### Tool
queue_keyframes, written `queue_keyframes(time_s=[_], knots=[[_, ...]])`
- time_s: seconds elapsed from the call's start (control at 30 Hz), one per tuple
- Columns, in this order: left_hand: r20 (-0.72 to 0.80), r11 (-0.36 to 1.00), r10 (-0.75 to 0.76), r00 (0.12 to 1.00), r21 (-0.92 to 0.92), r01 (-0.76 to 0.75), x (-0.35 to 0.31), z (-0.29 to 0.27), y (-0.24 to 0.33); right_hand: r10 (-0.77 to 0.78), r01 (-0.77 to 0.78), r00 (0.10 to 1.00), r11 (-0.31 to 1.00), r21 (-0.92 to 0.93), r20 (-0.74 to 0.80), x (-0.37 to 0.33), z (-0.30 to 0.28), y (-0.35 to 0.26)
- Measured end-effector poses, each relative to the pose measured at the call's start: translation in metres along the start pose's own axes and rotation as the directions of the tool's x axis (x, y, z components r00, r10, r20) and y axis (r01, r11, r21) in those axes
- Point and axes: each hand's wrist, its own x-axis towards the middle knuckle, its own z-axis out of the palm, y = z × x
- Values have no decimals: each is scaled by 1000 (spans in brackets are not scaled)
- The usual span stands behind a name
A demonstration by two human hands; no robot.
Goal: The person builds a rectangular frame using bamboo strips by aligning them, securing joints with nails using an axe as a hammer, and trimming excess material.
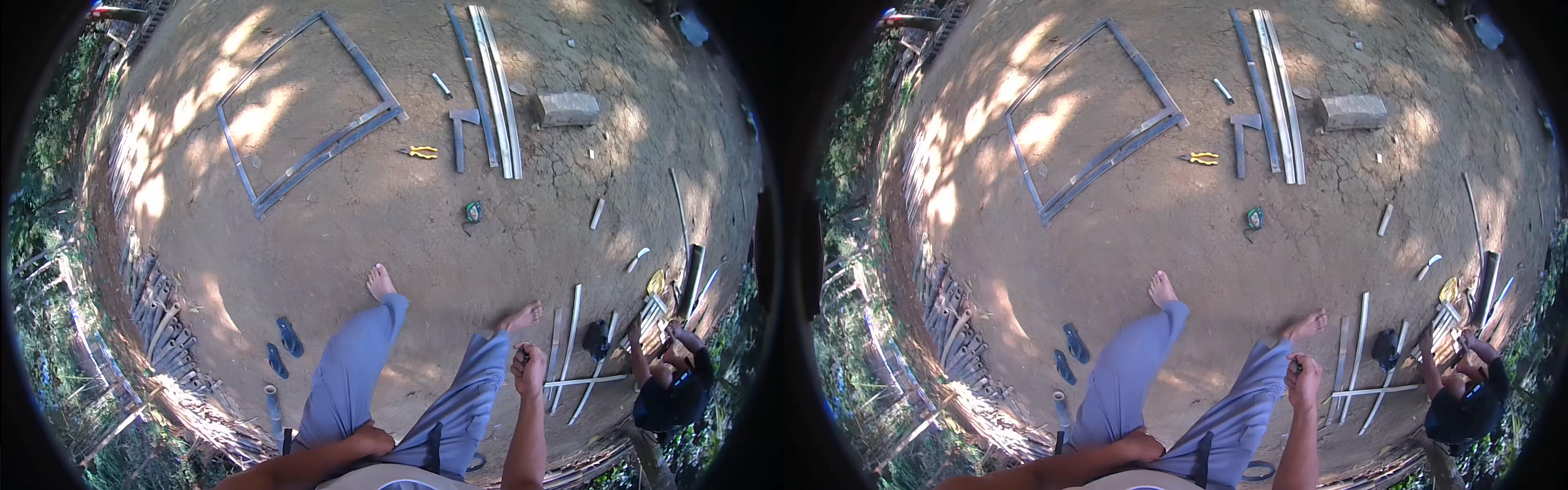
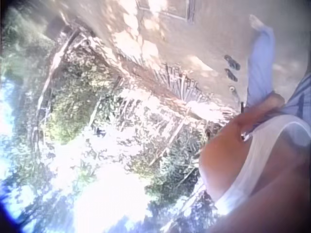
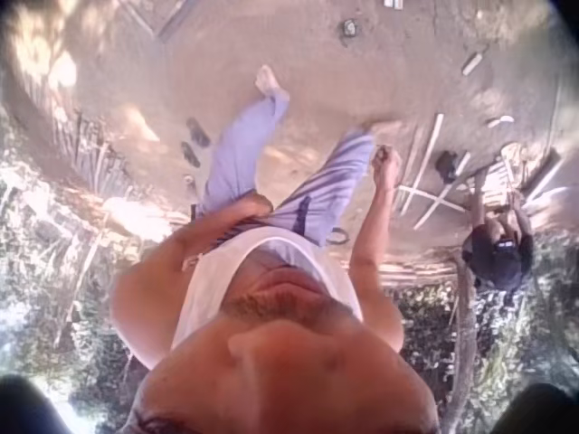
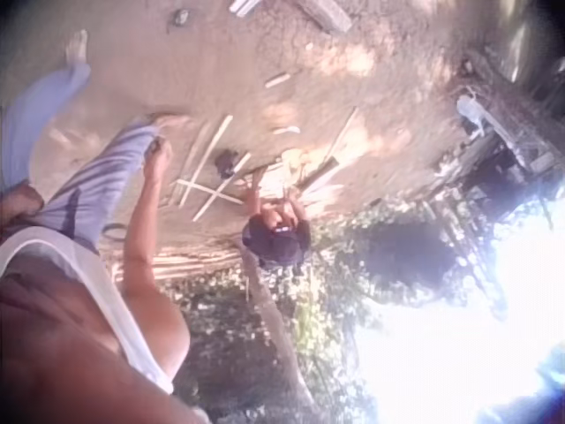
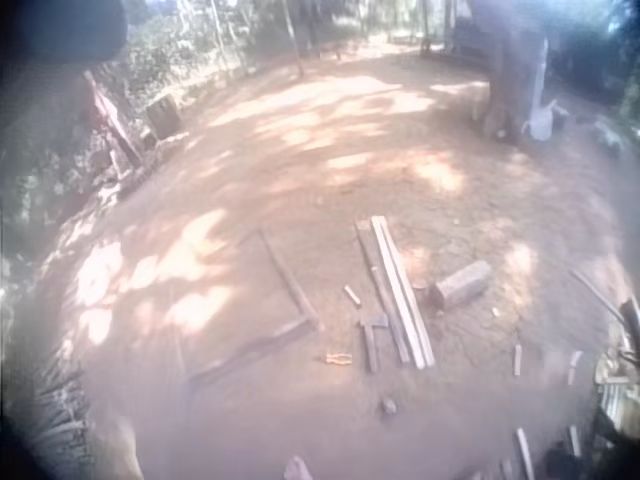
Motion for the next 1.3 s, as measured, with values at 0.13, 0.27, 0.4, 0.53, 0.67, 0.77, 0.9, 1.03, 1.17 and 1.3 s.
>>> queue_keyframes(time_s=[0.13,0.27,0.4,0.53,0.67,0.77,0.9,1.03,1.17,1.3], knots=[[-262,991,-74,962,-128,41,-137,7,-98,16,-48,975,989,138,222,-1,228,10],[-539,988,-48,841,-150,-39,-191,27,-121,-13,-28,936,994,110,351,-33,330,-39],[-639,997,-14,769,-67,-38,-212,-2,-167,-57,18,935,993,114,349,-5,383,-82],[-676,996,-74,734,-16,86,-247,-86,-210,-111,111,933,994,20,341,83,461,-120],[-313,949,-178,933,-306,78,-265,-196,-251,-138,192,925,974,-123,353,186,551,-154],[-92,937,-123,988,-339,85,-235,-255,-338,-194,332,894,893,-305,403,262,616,-165],[-469,923,-380,797,-246,295,-254,-448,-504,-358,575,814,615,-539,458,383,694,-150],[-926,885,-373,-54,-373,277,-283,-626,-633,-440,634,773,487,-602,458,500,755,-138],[-858,944,-278,-432,-327,43,-291,-714,-726,-222,425,837,839,-340,500,552,808,-142],[-828,978,-206,-521,-178,-104,-261,-741,-747,-132,245,847,957,-156,516,576,811,-137]])
